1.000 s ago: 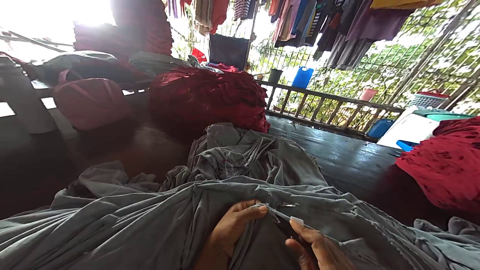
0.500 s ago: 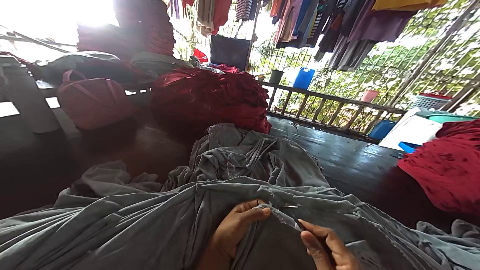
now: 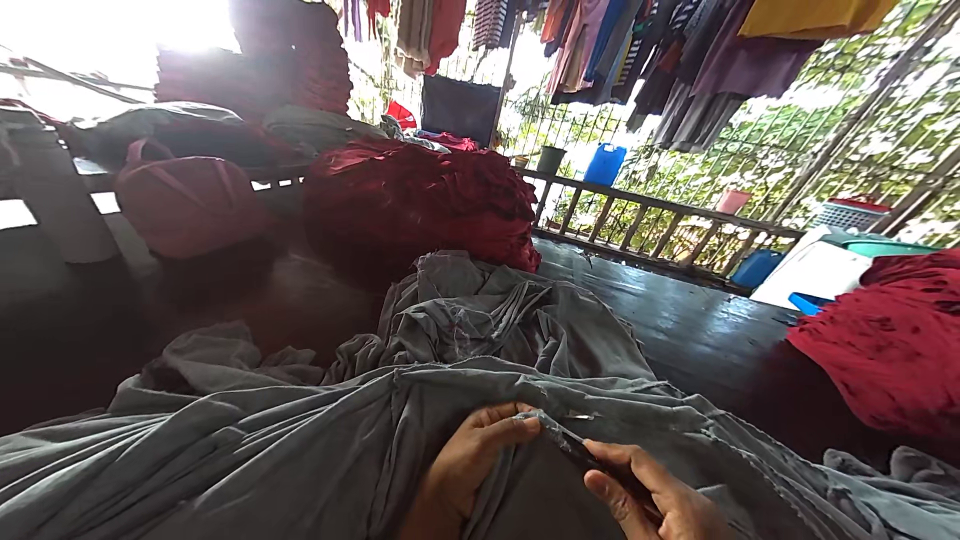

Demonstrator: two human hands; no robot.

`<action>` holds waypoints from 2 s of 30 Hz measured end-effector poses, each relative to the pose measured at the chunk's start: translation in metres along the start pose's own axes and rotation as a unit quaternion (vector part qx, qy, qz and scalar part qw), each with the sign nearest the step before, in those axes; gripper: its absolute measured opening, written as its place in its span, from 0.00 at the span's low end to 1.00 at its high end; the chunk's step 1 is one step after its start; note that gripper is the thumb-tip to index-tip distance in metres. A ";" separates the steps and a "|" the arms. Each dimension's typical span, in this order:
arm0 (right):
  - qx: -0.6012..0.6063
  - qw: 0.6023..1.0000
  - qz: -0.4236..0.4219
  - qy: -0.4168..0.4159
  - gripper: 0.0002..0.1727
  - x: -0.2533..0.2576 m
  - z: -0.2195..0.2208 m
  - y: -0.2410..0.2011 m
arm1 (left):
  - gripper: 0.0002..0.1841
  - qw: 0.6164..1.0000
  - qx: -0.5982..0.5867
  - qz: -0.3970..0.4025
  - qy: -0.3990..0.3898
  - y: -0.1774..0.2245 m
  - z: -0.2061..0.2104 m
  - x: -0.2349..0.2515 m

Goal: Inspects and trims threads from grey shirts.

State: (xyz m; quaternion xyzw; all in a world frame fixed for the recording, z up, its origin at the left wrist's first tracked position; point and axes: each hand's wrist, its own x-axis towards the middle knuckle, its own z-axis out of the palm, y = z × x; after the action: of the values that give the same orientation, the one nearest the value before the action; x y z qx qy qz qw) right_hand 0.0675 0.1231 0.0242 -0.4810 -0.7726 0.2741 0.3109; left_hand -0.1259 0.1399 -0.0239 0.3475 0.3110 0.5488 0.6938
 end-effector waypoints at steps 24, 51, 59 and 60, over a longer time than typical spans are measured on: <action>0.076 0.994 -0.046 -0.056 0.15 0.019 -0.008 0.020 | 0.20 0.999 -0.025 -0.034 0.023 0.002 0.003 -0.001; 0.048 0.995 -0.078 -0.048 0.15 0.020 -0.007 0.023 | 0.20 0.999 -0.027 -0.031 0.014 0.001 0.000 0.000; 0.005 0.994 -0.106 -0.018 0.14 0.019 -0.003 0.022 | 0.20 0.999 -0.028 -0.031 0.019 0.003 0.001 -0.001; 0.008 0.994 -0.109 -0.016 0.14 0.019 -0.003 0.023 | 0.20 0.999 -0.030 -0.031 0.018 0.003 0.002 -0.002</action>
State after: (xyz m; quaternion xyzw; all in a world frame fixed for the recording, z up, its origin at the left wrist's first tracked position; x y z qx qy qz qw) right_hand 0.0765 0.1495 0.0135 -0.3867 -0.8230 0.2528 0.3306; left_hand -0.1265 0.1385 -0.0205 0.3070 0.3175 0.5420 0.7149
